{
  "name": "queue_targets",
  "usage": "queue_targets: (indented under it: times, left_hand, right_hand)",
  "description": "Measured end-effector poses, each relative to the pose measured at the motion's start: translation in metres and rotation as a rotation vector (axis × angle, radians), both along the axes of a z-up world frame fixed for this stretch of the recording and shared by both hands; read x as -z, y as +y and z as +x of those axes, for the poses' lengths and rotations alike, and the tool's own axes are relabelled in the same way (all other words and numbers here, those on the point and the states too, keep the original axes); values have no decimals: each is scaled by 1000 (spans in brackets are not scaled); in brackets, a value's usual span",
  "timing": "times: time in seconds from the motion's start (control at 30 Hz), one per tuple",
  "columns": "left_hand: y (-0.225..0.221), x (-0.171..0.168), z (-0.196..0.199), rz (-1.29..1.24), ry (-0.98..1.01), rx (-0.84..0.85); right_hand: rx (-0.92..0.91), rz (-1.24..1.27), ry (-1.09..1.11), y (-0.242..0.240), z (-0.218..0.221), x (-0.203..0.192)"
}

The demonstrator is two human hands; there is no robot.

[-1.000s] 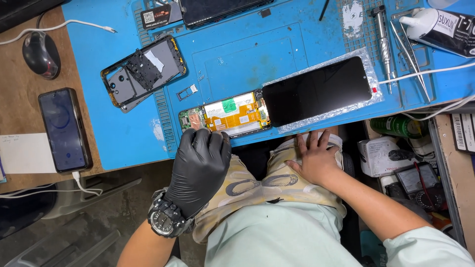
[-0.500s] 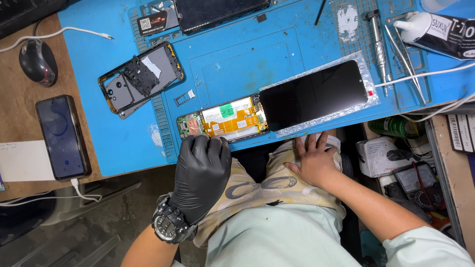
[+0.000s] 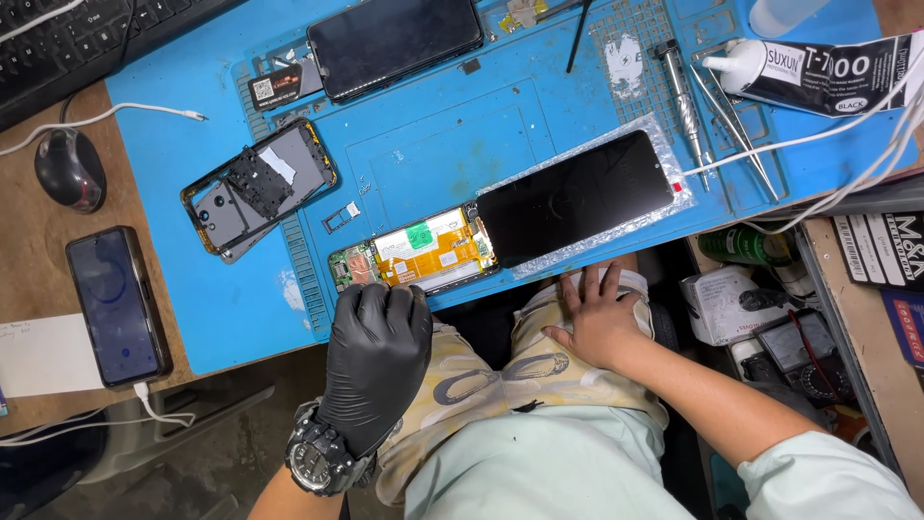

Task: The person sits at a workbench and uses a metal tool to scrape residue from the inside of a smartphone frame. The workspace contains various disassembled phone parts, tools, and a computer keyboard.

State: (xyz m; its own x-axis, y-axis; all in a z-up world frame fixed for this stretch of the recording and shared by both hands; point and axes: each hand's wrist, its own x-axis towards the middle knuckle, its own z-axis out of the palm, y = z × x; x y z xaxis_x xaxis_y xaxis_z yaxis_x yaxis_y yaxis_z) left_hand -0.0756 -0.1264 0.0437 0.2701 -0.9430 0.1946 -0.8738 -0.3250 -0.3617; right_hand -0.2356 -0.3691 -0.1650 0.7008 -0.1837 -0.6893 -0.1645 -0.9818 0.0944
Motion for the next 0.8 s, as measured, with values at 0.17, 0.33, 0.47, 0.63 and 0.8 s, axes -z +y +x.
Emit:
queue_targets:
  times: [0.17,0.33,0.47,0.63,0.8]
  left_hand:
    - [0,3,1,-23,-3,-12]
    - [2,-7,-3,-114,24,-107]
    - [33,4,8,-300,197,-81]
    - [70,20,35,-397,274,-109]
    - [89,47,49,-328,380,-75]
  right_hand:
    - [4,5,29,-1,2,4]
    - [74,31,127,-4,16,-18]
    - [67,55,123,-4,16,-27]
    - [-47,206,17,-6,3,-52]
    - [-316,734,-1160,7,9,-180]
